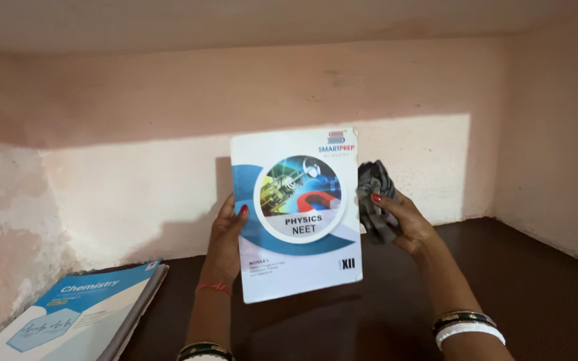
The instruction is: The person wipes the front and back covers of textbooks with a cloth, flips through the pages, and rearranges them on a shelf.
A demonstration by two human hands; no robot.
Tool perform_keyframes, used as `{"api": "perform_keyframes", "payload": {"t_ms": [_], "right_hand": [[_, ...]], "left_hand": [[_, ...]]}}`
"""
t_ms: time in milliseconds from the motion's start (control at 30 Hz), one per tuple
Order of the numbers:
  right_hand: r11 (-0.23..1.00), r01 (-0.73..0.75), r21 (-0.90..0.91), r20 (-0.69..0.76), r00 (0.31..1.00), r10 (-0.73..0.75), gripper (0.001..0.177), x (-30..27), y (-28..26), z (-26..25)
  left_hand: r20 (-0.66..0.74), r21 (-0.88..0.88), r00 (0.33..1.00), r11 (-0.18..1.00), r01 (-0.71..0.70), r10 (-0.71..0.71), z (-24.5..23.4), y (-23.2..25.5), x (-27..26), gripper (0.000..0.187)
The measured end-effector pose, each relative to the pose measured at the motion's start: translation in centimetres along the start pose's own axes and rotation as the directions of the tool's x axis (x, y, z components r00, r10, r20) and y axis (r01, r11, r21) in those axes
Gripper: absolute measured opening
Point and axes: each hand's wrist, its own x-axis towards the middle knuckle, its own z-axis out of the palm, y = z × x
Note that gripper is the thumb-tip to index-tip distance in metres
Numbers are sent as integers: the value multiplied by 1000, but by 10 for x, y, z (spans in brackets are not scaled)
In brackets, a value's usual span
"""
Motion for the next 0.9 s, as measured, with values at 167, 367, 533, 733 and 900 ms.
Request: {"api": "perform_keyframes", "payload": {"t_ms": [167, 367, 533, 733, 900], "right_hand": [[998, -33, -52, 8, 999, 33, 49, -6, 10, 19], [994, -77, -79, 81, 993, 83, 54, -8, 28, 30], [988, -121, -93, 57, 990, 126, 59, -6, 39, 15], [976, -204, -73, 187, 959, 215, 71, -6, 64, -1], [963, -211, -168, 46, 974, 221, 69, -2, 55, -2]], "left_hand": [[-18, 137, 999, 989, 47, -45, 9, 9, -9, 62], [-52, 244, 998, 970, -15, 29, 13, 6, -18, 88], [47, -58, 999, 998, 23, -20, 14, 14, -17, 94], [139, -161, 988, 982, 95, -73, 24, 23, -16, 95], [174, -227, 983, 968, 103, -64, 21, 34, -20, 97]]}}
